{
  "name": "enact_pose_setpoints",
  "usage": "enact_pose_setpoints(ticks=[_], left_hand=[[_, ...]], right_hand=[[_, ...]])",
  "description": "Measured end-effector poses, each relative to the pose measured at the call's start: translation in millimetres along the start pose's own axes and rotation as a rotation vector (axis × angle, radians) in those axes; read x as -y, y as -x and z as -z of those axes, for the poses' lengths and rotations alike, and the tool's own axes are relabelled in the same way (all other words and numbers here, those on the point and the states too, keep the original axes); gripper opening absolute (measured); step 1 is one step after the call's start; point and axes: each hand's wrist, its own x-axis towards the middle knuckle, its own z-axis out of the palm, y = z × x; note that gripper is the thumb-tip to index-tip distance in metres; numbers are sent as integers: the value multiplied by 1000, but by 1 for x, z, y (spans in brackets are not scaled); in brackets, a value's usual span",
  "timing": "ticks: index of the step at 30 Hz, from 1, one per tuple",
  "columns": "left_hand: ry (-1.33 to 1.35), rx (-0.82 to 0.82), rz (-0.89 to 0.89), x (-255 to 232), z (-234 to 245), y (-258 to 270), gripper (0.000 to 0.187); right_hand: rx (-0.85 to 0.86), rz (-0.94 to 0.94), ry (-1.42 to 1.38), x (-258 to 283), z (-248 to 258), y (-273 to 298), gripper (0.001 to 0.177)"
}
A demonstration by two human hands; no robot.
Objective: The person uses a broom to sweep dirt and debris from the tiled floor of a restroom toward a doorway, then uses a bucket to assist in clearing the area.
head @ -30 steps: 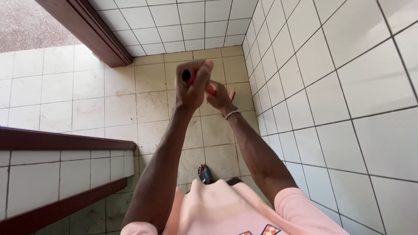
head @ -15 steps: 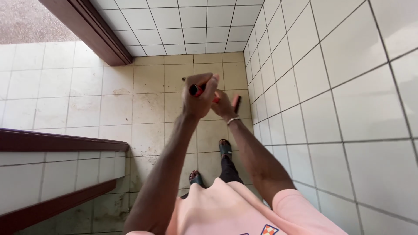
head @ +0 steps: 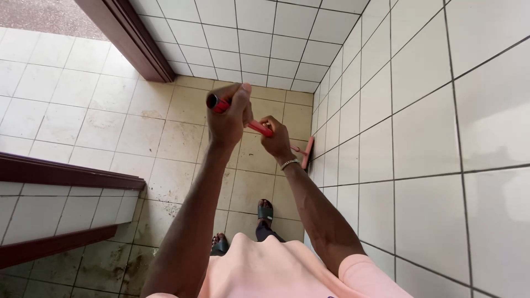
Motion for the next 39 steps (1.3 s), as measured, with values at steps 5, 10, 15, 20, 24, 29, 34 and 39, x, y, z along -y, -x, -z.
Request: enact_pose_setpoints(ticks=[5,10,15,20,24,29,34,39], left_hand=[[-200,82,-31,29,-23,-2,40],[-440,109,-157,14,-25,-9,43],[-172,-2,-94,-14,-20,-26,46],[-50,-48,-88,4,-15,-30,43],[-100,8,-32,41,-30,-29,40],[-412,27,-148,35,-31,-28,44],[-454,1,-110,-3,-20,-27,44],[-308,-101,-161,-24,-6,-33,49]], right_hand=[[42,-80,-24,-33,7,-10,21],[101,24,-173,-12,-14,-30,20],[194,-48,-88,16,-10,-54,14],[120,1,-73,-1,18,-52,23],[151,-51,-17,-34,29,-48,19],[146,-34,-97,-45,-4,-55,25],[241,190,-214,-28,-45,-66,16],[227,71,-97,18,-34,-65,22]])
